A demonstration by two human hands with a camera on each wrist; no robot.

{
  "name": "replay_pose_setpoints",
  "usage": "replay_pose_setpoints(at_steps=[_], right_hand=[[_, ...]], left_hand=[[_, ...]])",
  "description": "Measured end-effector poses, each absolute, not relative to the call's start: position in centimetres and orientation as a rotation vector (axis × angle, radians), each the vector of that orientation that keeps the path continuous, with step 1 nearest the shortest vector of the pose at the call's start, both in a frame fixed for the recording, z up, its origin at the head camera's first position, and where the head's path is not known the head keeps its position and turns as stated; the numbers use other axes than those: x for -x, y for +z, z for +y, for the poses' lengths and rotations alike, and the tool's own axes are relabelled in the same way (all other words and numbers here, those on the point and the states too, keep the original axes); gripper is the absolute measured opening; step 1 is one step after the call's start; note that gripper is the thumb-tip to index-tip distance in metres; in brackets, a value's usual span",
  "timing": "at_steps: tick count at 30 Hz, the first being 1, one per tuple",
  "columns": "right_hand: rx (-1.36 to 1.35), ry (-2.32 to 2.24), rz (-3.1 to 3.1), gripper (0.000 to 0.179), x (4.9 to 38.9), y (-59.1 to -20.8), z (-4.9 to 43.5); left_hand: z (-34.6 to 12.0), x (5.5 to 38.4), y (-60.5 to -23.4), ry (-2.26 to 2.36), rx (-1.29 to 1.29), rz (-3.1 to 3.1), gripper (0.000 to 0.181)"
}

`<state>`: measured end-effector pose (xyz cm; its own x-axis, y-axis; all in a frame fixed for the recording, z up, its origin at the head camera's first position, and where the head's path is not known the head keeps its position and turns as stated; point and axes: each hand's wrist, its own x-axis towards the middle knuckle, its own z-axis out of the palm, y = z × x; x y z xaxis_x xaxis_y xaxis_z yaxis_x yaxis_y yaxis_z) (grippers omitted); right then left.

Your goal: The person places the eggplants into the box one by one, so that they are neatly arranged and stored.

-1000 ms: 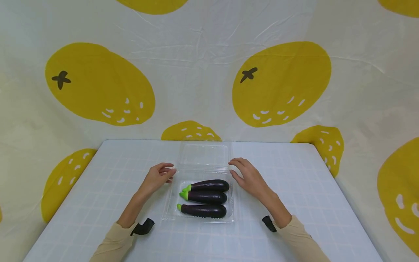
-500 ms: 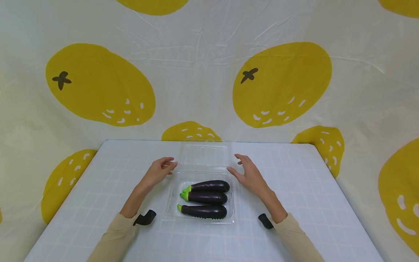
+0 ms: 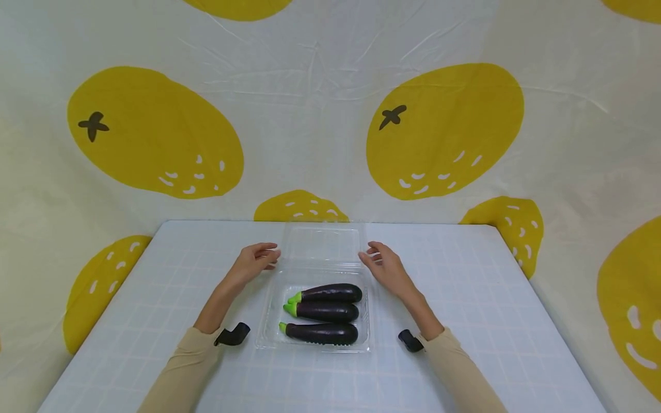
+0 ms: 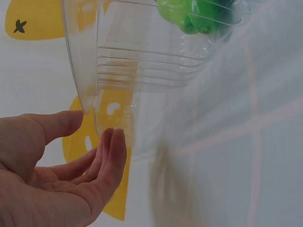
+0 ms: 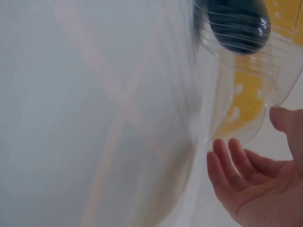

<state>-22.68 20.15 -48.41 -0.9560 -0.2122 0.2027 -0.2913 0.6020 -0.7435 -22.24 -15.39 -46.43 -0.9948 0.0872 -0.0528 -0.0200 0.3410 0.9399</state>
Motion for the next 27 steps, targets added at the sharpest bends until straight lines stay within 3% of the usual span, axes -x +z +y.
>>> replay_pose_setpoints(at_steps=[14, 27], right_hand=[[-0.467, 1.318, -2.631, 0.045, 22.58, -48.23, 20.07], [-0.585, 1.322, -2.493, 0.052, 22.91, -48.10, 20.68]], left_hand=[[-15.26, 22.24, -46.72, 1.855, -0.069, 2.440, 0.044], [-15.33, 22.18, -46.62, 1.945, -0.062, 2.450, 0.040]])
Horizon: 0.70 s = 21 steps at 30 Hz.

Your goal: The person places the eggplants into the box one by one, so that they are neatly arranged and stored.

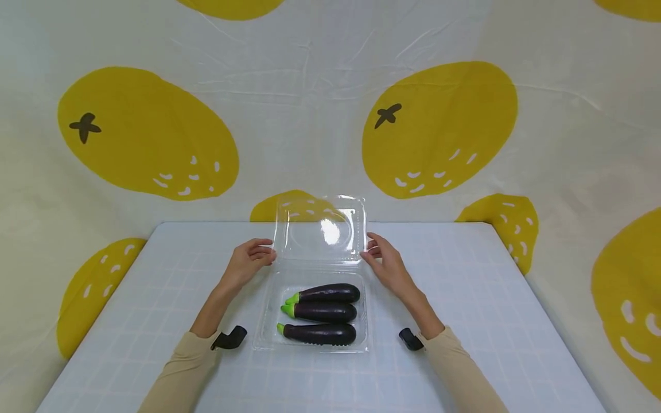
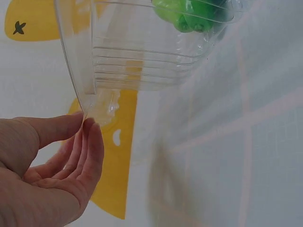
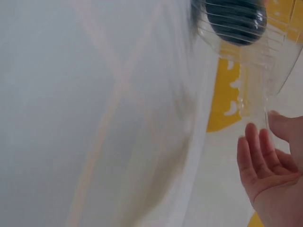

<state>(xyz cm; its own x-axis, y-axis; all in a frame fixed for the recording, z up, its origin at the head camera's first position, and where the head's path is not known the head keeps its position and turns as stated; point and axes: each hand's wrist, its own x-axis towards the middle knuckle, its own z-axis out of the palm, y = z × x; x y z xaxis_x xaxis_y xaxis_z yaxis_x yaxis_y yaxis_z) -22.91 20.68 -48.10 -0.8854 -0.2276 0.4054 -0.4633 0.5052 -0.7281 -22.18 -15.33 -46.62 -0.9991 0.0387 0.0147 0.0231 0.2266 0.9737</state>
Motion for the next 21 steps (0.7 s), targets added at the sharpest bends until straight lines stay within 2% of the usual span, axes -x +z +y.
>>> replay_pose_setpoints(at_steps=[10, 21], right_hand=[[-0.615, 1.356, -2.421, 0.049, 22.6, -47.6, 20.8], [-0.667, 1.386, -2.371, 0.039, 20.5, -44.2, 19.8]], left_hand=[[-15.4, 21.8, -46.6, 2.006, -0.158, 2.455, 0.034], [-15.2, 21.5, -46.5, 2.043, -0.244, 2.517, 0.030]])
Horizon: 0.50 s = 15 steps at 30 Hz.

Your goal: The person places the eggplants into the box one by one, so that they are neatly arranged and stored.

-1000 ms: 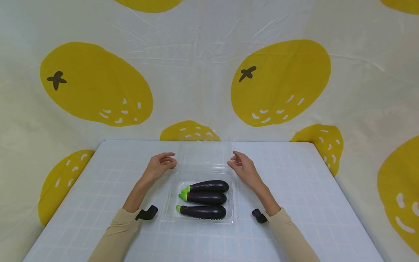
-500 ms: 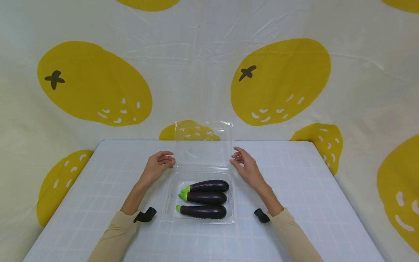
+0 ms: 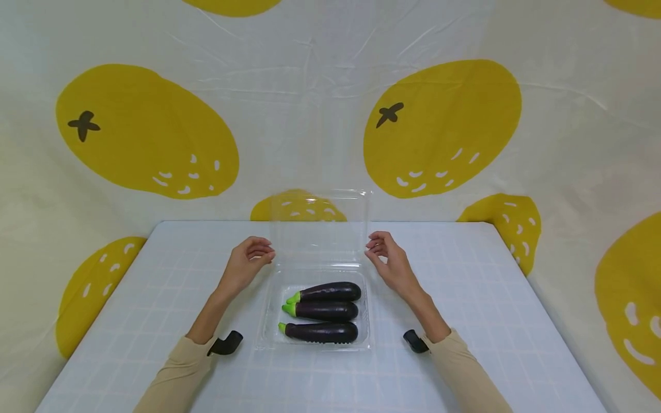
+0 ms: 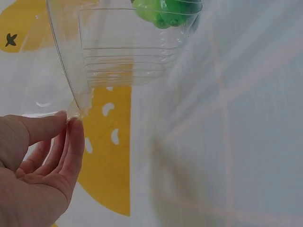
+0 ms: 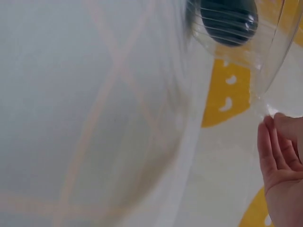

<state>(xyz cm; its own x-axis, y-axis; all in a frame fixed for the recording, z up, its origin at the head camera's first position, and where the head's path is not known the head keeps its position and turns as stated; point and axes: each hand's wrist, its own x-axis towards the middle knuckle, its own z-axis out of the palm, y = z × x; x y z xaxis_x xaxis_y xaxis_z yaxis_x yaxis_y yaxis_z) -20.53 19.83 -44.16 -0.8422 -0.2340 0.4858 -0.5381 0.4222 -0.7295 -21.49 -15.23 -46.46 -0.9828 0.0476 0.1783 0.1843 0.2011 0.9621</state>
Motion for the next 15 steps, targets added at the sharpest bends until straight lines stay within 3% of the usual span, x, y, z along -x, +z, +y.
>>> replay_pose_setpoints(at_steps=[7, 15], right_hand=[[-0.668, 1.328, -2.318, 0.038, 21.8, -46.6, 20.9], [-0.709, 1.175, -2.301, 0.032, 21.6, -46.8, 21.6]], left_hand=[[-15.1, 21.5, -46.6, -1.851, 0.232, -2.349, 0.027], [-15.3, 20.8, -46.1, -1.717, 0.277, -2.374, 0.023]])
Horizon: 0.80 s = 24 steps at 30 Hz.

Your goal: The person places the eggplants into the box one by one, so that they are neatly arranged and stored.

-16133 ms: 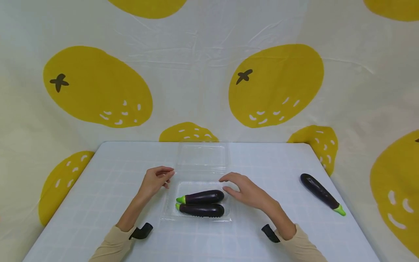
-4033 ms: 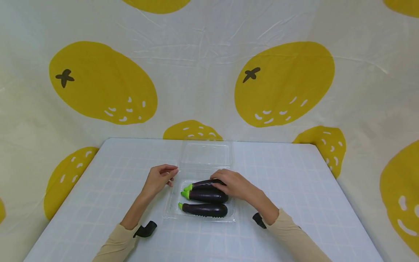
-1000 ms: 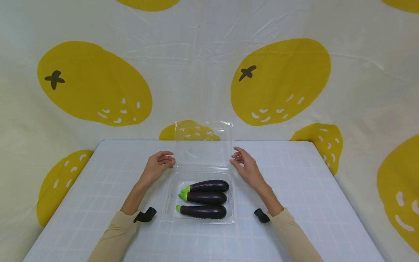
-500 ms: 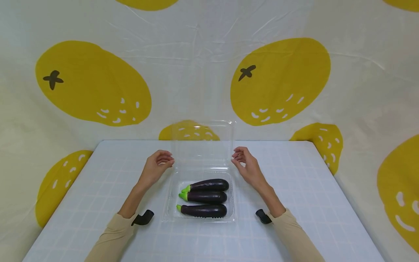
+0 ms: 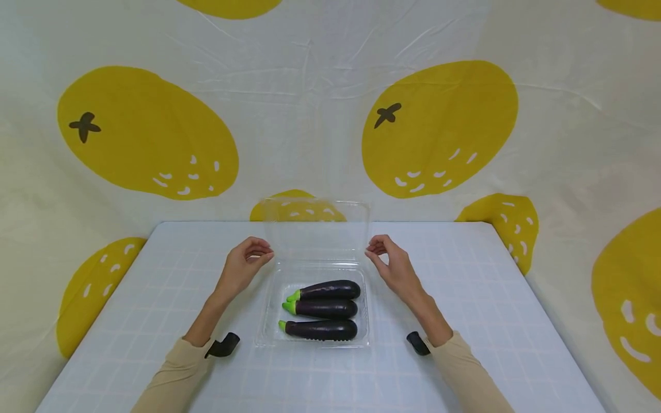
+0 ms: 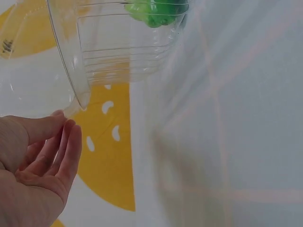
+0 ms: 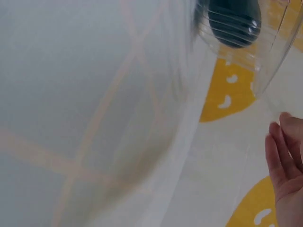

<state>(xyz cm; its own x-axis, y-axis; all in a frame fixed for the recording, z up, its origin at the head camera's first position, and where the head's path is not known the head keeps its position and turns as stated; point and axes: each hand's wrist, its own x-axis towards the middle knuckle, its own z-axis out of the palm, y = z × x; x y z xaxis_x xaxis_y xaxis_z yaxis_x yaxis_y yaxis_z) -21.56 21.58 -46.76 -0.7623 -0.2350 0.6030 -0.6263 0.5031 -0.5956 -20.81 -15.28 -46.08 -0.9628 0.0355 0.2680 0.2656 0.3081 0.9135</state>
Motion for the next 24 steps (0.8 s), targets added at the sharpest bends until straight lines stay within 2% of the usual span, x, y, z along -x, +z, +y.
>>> replay_pose_setpoints(at_steps=[3, 12, 20, 24], right_hand=[[-0.720, 1.131, -2.319, 0.032, 21.3, -46.5, 21.7], [-0.778, 0.961, -2.326, 0.030, 20.5, -46.1, 22.2], [-0.872, 0.884, -2.312, 0.026, 19.6, -46.0, 22.7], [-0.923, 0.891, -2.301, 0.032, 19.2, -46.0, 23.1]], left_hand=[[-15.4, 20.6, -46.0, -1.687, 0.300, -2.375, 0.024], [-15.5, 19.8, -45.9, -1.558, 0.322, -2.408, 0.012], [-15.6, 18.8, -46.0, -1.477, 0.322, -2.428, 0.012], [-15.6, 18.4, -46.0, -1.469, 0.332, -2.423, 0.013]])
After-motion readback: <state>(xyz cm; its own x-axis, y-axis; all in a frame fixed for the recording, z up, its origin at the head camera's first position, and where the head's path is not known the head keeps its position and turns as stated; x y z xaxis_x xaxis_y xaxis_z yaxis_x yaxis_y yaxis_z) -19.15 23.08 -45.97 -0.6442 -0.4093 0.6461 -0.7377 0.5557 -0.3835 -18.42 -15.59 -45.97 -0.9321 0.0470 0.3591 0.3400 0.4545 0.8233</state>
